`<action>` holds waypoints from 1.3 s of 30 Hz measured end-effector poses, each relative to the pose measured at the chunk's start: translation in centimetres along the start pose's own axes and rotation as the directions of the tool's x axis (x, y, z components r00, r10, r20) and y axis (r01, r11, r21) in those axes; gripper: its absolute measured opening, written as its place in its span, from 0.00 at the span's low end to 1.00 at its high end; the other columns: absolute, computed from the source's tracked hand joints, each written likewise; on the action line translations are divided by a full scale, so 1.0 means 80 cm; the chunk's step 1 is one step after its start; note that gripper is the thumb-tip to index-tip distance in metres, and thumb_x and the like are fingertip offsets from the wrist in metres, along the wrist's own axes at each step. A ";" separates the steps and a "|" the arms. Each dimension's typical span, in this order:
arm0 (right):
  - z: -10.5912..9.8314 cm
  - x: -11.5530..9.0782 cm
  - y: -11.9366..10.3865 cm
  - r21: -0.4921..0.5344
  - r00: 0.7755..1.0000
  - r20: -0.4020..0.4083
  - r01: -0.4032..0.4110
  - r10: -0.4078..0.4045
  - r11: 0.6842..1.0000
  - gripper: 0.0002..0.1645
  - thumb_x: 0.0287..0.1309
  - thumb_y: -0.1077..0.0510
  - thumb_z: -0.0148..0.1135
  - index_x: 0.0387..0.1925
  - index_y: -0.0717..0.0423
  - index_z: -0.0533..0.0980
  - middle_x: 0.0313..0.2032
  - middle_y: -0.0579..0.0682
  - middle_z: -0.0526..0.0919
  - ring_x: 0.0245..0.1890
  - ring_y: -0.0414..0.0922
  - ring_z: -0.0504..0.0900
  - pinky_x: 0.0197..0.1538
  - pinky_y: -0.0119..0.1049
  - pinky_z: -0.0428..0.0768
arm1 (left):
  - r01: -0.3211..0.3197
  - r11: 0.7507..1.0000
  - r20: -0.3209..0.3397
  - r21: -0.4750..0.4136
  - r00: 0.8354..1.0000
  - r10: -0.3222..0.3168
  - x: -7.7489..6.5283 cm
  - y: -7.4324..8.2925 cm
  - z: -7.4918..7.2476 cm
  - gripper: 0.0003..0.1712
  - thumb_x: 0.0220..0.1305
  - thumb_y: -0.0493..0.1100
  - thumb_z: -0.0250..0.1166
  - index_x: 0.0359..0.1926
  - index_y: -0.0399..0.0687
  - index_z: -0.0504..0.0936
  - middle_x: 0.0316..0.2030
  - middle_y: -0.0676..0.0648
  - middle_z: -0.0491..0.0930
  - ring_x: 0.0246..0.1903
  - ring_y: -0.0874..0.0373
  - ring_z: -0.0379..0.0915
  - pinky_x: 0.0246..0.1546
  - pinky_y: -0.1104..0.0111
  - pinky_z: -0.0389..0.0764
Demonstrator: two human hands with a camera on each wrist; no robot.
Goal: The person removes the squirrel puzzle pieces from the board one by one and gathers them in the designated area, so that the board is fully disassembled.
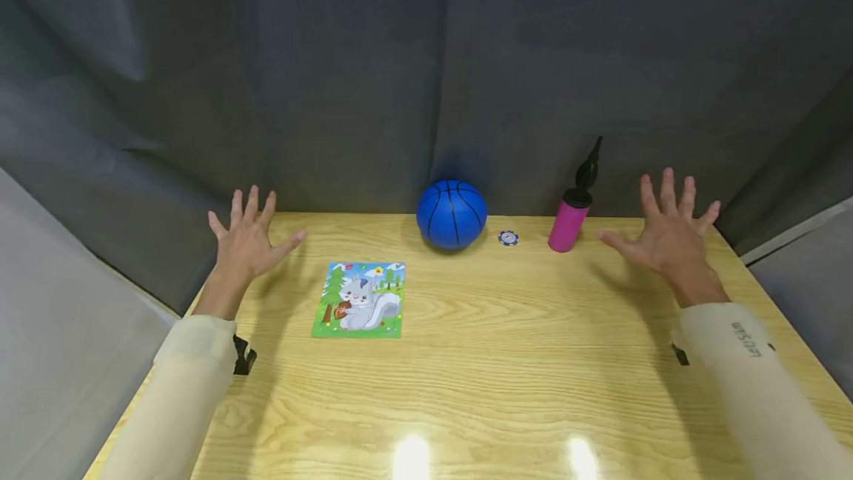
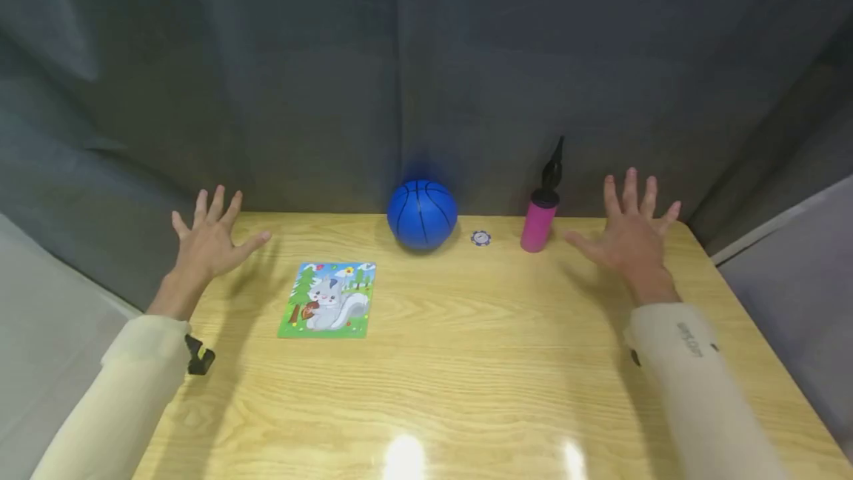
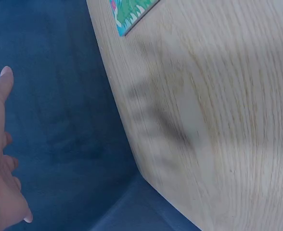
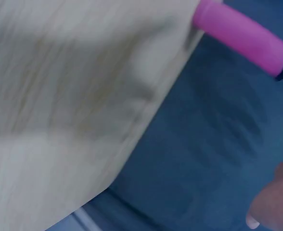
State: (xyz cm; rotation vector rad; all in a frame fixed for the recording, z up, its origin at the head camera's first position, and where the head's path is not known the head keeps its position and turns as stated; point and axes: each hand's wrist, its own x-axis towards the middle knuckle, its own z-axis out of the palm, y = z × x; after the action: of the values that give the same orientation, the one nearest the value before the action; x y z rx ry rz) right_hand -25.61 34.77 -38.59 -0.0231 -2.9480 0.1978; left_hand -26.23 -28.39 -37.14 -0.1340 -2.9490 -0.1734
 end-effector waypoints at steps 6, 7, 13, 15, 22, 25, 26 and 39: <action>-0.013 -0.003 -0.050 0.019 0.996 -0.068 0.060 -0.058 0.998 0.69 0.46 0.20 0.51 0.74 0.49 0.30 0.72 0.52 0.17 0.71 0.59 0.15 0.59 0.76 0.23 | -0.032 0.999 -0.017 -0.034 0.999 0.031 -0.007 0.009 -0.002 0.55 0.59 0.73 0.51 0.75 0.50 0.41 0.75 0.41 0.31 0.74 0.39 0.22 0.59 0.26 0.31; -0.014 -0.003 -0.061 0.022 0.995 -0.078 0.071 -0.069 0.997 0.69 0.46 0.19 0.51 0.74 0.48 0.31 0.72 0.52 0.18 0.71 0.58 0.15 0.60 0.76 0.23 | -0.039 0.998 -0.022 -0.039 0.999 0.038 -0.008 0.010 -0.002 0.55 0.59 0.73 0.51 0.75 0.50 0.40 0.75 0.42 0.31 0.74 0.40 0.22 0.59 0.26 0.32; -0.013 -0.008 -0.125 0.041 0.982 -0.122 0.149 -0.143 0.988 0.68 0.46 0.20 0.52 0.75 0.45 0.31 0.74 0.49 0.21 0.73 0.56 0.19 0.63 0.75 0.27 | -0.095 0.994 -0.046 -0.061 0.995 0.092 -0.012 0.024 -0.004 0.55 0.60 0.72 0.53 0.75 0.49 0.41 0.76 0.42 0.34 0.75 0.41 0.28 0.64 0.30 0.39; -0.009 -0.011 -0.144 0.056 0.977 -0.124 0.182 -0.174 0.982 0.67 0.48 0.22 0.54 0.75 0.45 0.31 0.74 0.49 0.22 0.74 0.56 0.21 0.64 0.74 0.29 | -0.118 0.990 -0.040 -0.071 0.993 0.115 -0.015 0.029 -0.002 0.54 0.61 0.71 0.53 0.75 0.47 0.42 0.75 0.41 0.36 0.74 0.41 0.30 0.65 0.31 0.41; 0.012 -0.025 -0.207 0.093 0.947 -0.084 0.317 -0.309 0.944 0.65 0.50 0.24 0.53 0.75 0.48 0.35 0.75 0.51 0.27 0.75 0.56 0.29 0.69 0.69 0.36 | -0.163 0.981 0.028 -0.102 0.986 0.167 -0.025 0.042 0.014 0.54 0.64 0.67 0.53 0.74 0.37 0.40 0.75 0.38 0.37 0.74 0.41 0.35 0.65 0.34 0.46; 0.021 -0.033 -0.234 0.104 0.924 -0.061 0.381 -0.376 0.919 0.64 0.50 0.23 0.53 0.75 0.50 0.38 0.76 0.54 0.33 0.75 0.56 0.35 0.70 0.66 0.39 | -0.167 0.979 0.069 -0.121 0.982 0.176 -0.029 0.045 0.021 0.53 0.66 0.65 0.52 0.74 0.36 0.39 0.75 0.39 0.35 0.74 0.41 0.34 0.67 0.36 0.44; 0.024 -0.035 -0.242 0.114 0.916 -0.054 0.401 -0.397 0.909 0.64 0.50 0.23 0.53 0.75 0.51 0.39 0.76 0.54 0.34 0.76 0.56 0.36 0.71 0.65 0.39 | -0.171 0.978 0.083 -0.121 0.980 0.182 -0.030 0.045 0.024 0.52 0.66 0.65 0.50 0.74 0.35 0.39 0.75 0.39 0.35 0.74 0.41 0.34 0.67 0.36 0.43; 0.069 -0.062 -0.316 0.217 0.814 0.058 0.554 -0.577 0.804 0.61 0.55 0.26 0.52 0.74 0.57 0.42 0.76 0.54 0.41 0.76 0.53 0.42 0.74 0.55 0.46 | -0.161 0.975 0.233 -0.151 0.953 0.193 -0.044 0.051 0.065 0.48 0.68 0.60 0.51 0.74 0.36 0.40 0.75 0.38 0.38 0.74 0.43 0.36 0.68 0.37 0.43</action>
State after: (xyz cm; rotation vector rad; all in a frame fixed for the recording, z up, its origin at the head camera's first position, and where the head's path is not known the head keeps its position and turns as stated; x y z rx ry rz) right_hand -21.82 8.82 -41.47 0.9207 -2.8736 0.3978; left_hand -23.34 -23.98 -42.43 -0.4706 -3.1478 -0.3472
